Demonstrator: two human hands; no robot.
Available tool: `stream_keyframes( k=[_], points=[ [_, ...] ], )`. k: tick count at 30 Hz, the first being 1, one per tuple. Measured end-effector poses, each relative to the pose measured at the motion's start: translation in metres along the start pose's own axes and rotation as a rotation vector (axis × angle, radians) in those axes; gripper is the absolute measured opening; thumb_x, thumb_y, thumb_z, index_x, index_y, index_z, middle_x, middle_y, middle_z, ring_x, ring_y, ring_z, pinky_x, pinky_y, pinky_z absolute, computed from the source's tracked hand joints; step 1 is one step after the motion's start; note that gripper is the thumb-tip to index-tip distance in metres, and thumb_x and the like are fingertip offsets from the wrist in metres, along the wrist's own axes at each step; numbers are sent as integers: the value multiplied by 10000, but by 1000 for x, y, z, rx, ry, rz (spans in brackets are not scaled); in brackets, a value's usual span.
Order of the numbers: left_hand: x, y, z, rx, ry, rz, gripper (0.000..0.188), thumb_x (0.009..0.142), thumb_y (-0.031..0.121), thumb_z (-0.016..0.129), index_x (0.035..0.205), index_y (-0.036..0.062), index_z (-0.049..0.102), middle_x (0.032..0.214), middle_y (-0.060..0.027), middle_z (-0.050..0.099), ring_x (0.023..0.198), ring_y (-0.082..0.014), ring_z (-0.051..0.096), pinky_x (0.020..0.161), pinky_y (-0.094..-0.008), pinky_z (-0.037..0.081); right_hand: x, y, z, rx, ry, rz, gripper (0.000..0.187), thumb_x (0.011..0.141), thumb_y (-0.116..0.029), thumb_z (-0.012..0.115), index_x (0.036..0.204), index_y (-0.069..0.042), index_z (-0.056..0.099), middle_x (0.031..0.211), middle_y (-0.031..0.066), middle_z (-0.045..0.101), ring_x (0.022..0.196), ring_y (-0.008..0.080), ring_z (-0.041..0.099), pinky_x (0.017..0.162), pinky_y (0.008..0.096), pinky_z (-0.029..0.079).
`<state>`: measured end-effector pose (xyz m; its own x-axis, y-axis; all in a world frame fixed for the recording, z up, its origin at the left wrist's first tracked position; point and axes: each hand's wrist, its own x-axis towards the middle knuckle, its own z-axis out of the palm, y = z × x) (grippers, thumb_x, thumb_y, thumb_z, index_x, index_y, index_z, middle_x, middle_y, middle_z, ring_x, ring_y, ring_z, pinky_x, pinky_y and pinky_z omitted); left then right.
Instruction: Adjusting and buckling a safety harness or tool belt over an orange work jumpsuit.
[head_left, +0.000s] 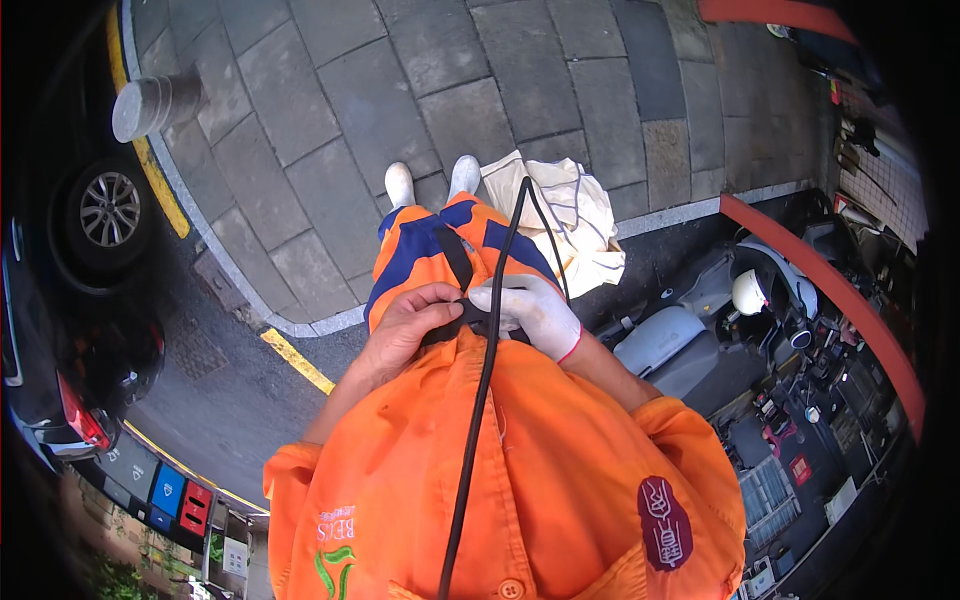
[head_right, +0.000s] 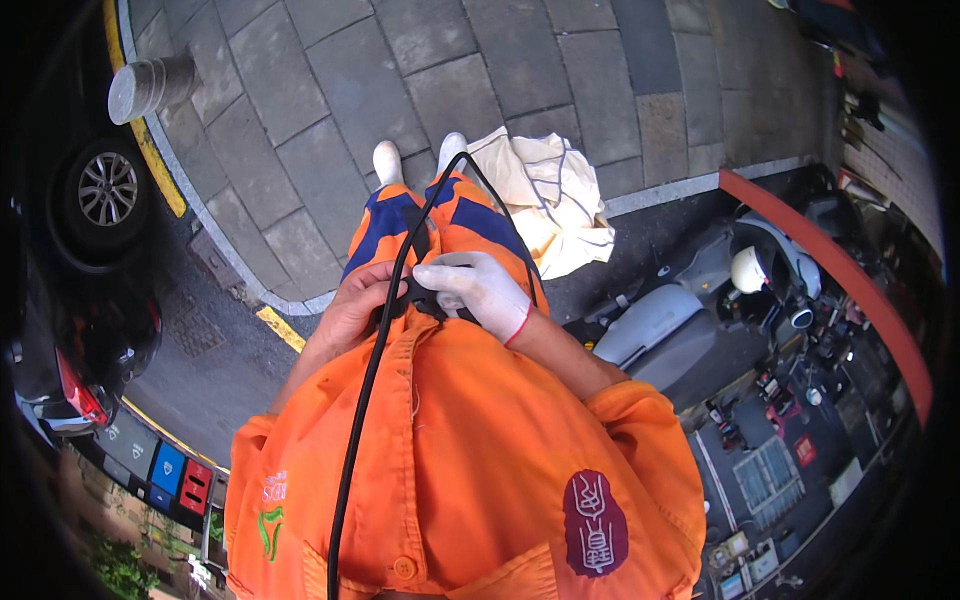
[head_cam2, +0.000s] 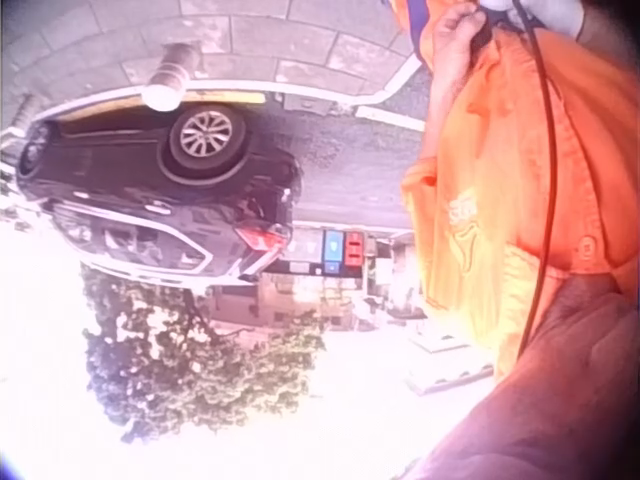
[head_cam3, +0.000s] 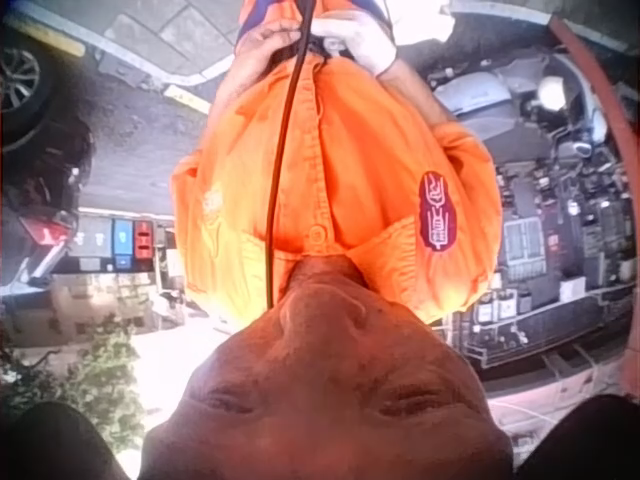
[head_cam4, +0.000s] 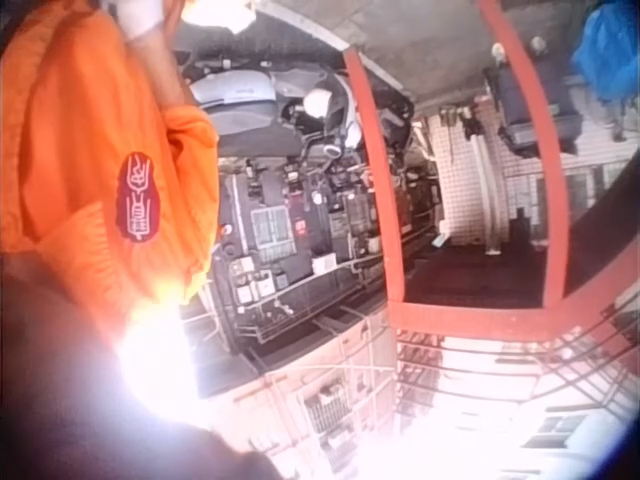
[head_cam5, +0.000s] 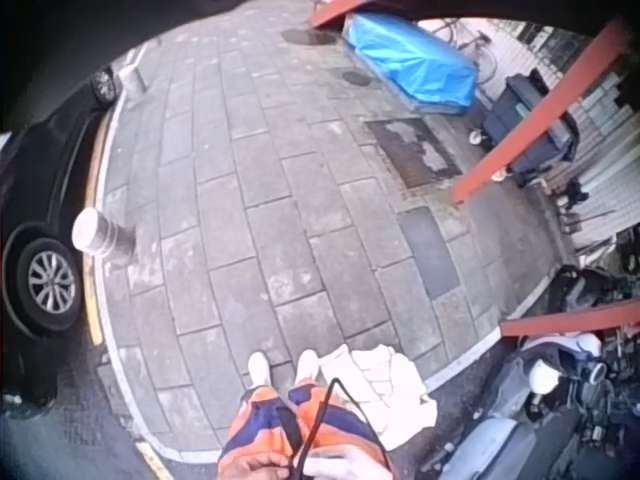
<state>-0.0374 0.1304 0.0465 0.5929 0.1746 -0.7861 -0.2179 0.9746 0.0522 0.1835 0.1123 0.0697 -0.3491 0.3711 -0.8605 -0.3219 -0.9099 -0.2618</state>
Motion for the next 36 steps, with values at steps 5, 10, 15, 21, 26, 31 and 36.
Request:
stream_keyframes(
  k=[5, 10, 15, 21, 26, 31, 36],
  points=[
    [1, 2, -3, 117, -68, -18, 162, 958, 51, 685, 1120, 61, 675, 1070, 10, 665, 977, -75, 627, 902, -224, 508, -1, 0, -3, -12, -52, 31, 288, 942, -307, 710, 929, -21, 683, 685, -50, 497, 591, 43, 418, 544, 231, 295],
    [-1, 4, 3, 279, -101, 134, 206, 933, 24, 717, 1127, 75, 669, 1093, 20, 645, 1015, -77, 609, 893, -231, 505, -8, -4, -1, 5, -2, -15, 284, 946, -301, 706, 931, -19, 677, 682, -52, 495, 588, 37, 413, 537, 231, 292],
    [1, 4, 16, 240, -78, 154, 288, 852, -22, 786, 1093, 85, 668, 1046, 37, 604, 1021, -76, 585, 920, -219, 474, -7, 1, -7, -69, 5, -92, 283, 950, -293, 694, 938, -10, 681, 674, -43, 505, 576, 37, 425, 527, 230, 303],
    [0, 13, 2, 387, -284, 1, 275, 807, -18, 824, 1036, 71, 701, 1041, 36, 612, 1033, -71, 567, 927, -233, 449, -21, -5, -8, -439, -137, -314, 196, 954, -193, 683, 937, 2, 686, 768, 7, 630, 714, 73, 570, 643, 257, 459],
    [8, 16, -3, 506, -417, 6, 278, 794, 13, 844, 1034, 18, 704, 1012, 35, 618, 1000, -92, 578, 913, -252, 442, -24, -6, -9, -488, -198, -325, 157, 966, -151, 674, 924, -1, 684, 795, 5, 642, 745, 71, 576, 668, 259, 467],
    [15, 23, -7, 703, -541, 14, 158, 878, 80, 794, 991, -1, 720, 957, 19, 608, 935, -104, 572, 833, -275, 446, -18, 0, -12, -381, -208, -209, 179, 977, -175, 664, 944, -1, 688, 768, -12, 616, 708, 61, 550, 628, 253, 442],
    [24, 17, -13, 644, -514, 31, 177, 977, 163, 713, 980, -14, 722, 938, 7, 603, 893, -99, 557, 792, -264, 441, -12, -5, -16, -378, -251, -112, 220, 967, -207, 686, 934, 10, 702, 761, -3, 628, 707, 70, 566, 630, 254, 452]
  ],
)
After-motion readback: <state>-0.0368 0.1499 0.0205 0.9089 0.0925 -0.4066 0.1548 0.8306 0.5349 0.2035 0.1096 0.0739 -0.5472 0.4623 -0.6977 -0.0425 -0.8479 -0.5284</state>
